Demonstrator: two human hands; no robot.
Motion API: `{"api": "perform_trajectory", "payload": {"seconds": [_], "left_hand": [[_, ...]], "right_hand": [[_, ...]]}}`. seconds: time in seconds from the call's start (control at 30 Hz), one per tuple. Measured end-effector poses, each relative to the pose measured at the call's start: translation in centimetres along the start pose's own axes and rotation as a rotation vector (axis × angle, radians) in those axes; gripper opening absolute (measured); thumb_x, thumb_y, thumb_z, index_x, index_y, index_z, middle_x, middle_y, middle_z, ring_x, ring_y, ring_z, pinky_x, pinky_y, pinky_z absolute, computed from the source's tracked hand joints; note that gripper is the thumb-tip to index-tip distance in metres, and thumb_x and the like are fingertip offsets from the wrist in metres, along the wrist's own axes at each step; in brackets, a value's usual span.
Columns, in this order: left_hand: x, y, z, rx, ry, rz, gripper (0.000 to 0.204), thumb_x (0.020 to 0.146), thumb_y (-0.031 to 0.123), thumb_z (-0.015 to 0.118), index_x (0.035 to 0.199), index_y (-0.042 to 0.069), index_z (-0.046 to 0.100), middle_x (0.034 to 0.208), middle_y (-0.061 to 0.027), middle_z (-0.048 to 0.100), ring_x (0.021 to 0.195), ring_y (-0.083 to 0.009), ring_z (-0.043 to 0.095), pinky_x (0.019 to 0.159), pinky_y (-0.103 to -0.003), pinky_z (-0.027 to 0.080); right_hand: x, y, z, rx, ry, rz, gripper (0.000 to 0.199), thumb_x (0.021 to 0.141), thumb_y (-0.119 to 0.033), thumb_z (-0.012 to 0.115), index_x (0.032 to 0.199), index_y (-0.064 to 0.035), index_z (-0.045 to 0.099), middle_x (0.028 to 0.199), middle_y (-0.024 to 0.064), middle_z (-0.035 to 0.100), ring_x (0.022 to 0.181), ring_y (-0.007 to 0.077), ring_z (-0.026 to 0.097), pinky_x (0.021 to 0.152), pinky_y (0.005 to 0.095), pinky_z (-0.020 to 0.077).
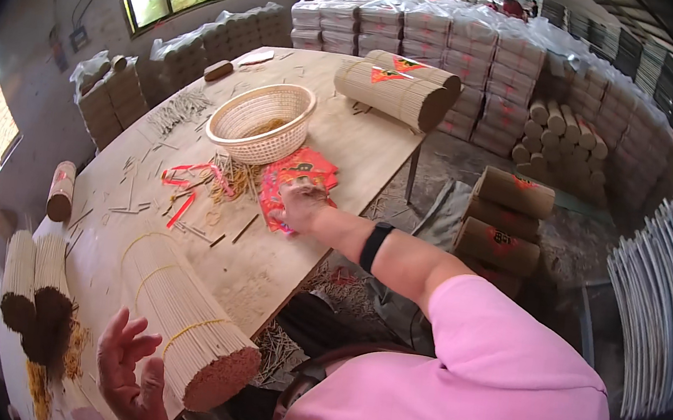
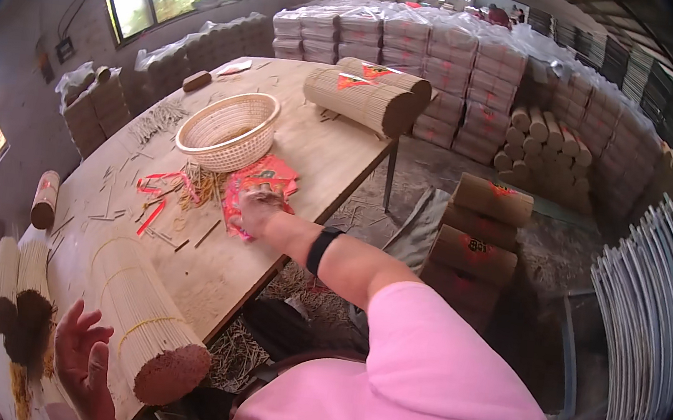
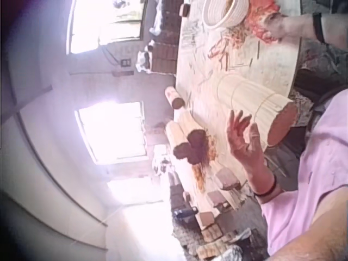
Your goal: Bundling incense sticks together using rubber bands and applying decorative labels.
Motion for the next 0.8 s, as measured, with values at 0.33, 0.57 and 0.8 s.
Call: {"api": "perform_trajectory", "payload": {"seconds": [0.33, 0.57, 0.8], "left_hand": [[-0.3, 1.3, 0.6, -0.085, -0.078, -0.119, 0.062, 0.082, 0.011, 0.070, 0.138, -0.004, 0.048, 0.120, -0.0190, 0.063, 0.100, -0.0207, 0.065, 0.092, -0.034, 0.051], [0.7, 3.6, 4.3, -0.630, -0.298, -0.192, 0.083, 0.080, 0.026, 0.083, 0.144, -0.002, 0.038, 0.134, -0.0106, 0.055, 0.125, -0.0208, 0.052, 0.105, -0.036, 0.041], [0.0, 1.2, 0.8, -0.497, -0.109, -0.308, 0.045, 0.088, -0.001, 0.065, 0.131, -0.002, 0.051, 0.116, -0.0081, 0.065, 0.099, -0.0109, 0.062, 0.085, -0.026, 0.053]], "right_hand": [[-1.7, -0.2, -3.5, 0.519, 0.504, 0.003, 0.027, 0.088, -0.027, 0.063, 0.076, -0.0029, 0.060, 0.079, 0.0203, 0.064, 0.070, 0.0353, 0.062, 0.063, 0.0463, 0.0476], [-14.0, -13.7, -16.0, 0.813, 0.566, -0.661, 0.022, 0.075, -0.019, 0.079, 0.093, -0.0108, 0.068, 0.106, 0.0062, 0.068, 0.096, 0.0258, 0.065, 0.091, 0.0431, 0.0448], [-12.9, -14.4, -16.7, 1.371, 0.460, -0.586, 0.056, 0.084, -0.022, 0.072, 0.130, 0.0032, 0.051, 0.125, 0.0171, 0.061, 0.118, 0.0296, 0.059, 0.104, 0.0425, 0.0433]]}}
Point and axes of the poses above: each hand's wrist, its own x-axis towards the middle knuckle, its own z-axis out of the palm, y = z × x, the point moved 1 cm from there along x, towards the middle knuckle
